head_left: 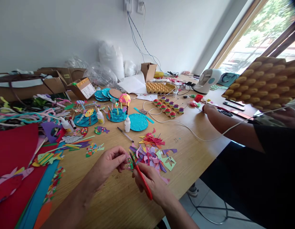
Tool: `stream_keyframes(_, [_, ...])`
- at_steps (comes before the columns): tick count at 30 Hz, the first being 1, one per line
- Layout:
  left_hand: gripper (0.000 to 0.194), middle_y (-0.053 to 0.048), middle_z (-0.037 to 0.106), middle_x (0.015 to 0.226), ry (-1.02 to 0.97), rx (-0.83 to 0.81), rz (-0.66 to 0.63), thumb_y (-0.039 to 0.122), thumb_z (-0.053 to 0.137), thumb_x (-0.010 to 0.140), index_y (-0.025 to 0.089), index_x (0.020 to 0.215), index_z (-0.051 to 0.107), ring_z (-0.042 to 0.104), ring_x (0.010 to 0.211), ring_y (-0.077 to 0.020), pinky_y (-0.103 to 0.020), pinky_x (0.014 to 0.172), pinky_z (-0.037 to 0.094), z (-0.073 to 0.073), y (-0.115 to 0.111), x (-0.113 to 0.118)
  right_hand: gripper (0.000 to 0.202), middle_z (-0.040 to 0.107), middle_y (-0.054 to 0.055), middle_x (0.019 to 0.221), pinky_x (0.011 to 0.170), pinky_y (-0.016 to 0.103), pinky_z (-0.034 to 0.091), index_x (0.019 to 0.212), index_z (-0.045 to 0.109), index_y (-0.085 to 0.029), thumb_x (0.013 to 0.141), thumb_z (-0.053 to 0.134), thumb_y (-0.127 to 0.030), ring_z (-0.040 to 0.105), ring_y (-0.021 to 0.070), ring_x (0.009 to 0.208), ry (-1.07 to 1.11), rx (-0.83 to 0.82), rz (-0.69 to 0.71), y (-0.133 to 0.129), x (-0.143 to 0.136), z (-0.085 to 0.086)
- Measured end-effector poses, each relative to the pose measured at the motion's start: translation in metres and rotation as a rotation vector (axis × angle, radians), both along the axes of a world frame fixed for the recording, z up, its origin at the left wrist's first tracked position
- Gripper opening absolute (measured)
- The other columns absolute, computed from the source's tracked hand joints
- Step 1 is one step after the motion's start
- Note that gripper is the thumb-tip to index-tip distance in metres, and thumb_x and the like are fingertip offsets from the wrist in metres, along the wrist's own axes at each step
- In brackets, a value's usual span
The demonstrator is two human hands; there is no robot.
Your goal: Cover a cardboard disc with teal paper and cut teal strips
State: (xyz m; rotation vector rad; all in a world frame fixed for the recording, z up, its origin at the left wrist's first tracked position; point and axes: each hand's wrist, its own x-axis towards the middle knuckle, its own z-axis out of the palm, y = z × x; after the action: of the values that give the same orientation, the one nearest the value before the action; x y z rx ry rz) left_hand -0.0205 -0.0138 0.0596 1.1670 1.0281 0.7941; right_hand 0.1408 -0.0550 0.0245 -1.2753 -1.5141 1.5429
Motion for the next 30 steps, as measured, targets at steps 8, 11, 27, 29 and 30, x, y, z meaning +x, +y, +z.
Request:
stream_keyframes(8, [0.01,0.005,0.051,0.057,0.134,0.136,0.0,0.028,0.058,0.068,0.018,0.065,0.055,0.046,0.05,-0.0099,-0.022,0.048,0.037,-0.009,0.009,-0.007,0.036,0.04,-0.007,0.046,0.04,0.018,0.027,0.065,0.044,-0.017,0.08,0.047,-0.05,0.036,0.0062,0.041,0.104,-0.1,-0.044,0.002,0.005,0.003])
stream_keyframes(11, [0.012,0.005,0.051,0.055,0.172,0.168,-0.055,0.029,0.059,0.069,0.019,0.064,0.054,0.046,0.048,-0.0099,-0.022,0.046,0.037,-0.008,0.011,-0.007,0.031,0.04,-0.007,0.053,0.042,0.018,0.028,0.065,0.043,-0.018,0.071,0.06,-0.043,0.035,0.0063,0.046,0.076,-0.006,-0.085,0.01,0.006,0.007])
stream_keyframes(27, [0.017,0.002,0.057,0.071,0.158,0.236,-0.014,0.028,0.054,0.075,0.022,0.092,0.054,0.054,0.065,-0.0149,-0.024,0.056,0.041,-0.007,0.011,-0.004,0.024,0.046,-0.006,0.062,0.049,0.02,0.035,0.072,0.046,-0.018,0.062,0.065,-0.028,0.042,0.0082,0.054,0.161,0.105,-0.178,0.037,-0.004,0.019])
stream_keyframes(29, [0.017,0.001,0.055,0.07,0.096,0.21,0.029,0.035,0.049,0.079,0.021,0.089,0.051,0.053,0.063,-0.0144,-0.024,0.054,0.042,-0.01,0.007,-0.001,0.024,0.049,-0.005,0.064,0.049,0.021,0.036,0.074,0.046,-0.018,0.064,0.064,-0.03,0.044,0.0087,0.055,0.233,0.109,-0.285,0.035,-0.006,0.015])
stream_keyframes(30, [0.019,0.0,0.054,0.069,0.074,0.195,0.02,0.038,0.046,0.08,0.02,0.085,0.051,0.053,0.062,-0.0144,-0.024,0.053,0.042,-0.013,0.004,0.002,0.024,0.049,-0.004,0.065,0.049,0.021,0.036,0.075,0.046,-0.018,0.065,0.064,-0.031,0.044,0.0089,0.055,0.256,0.121,-0.333,0.033,-0.008,0.013])
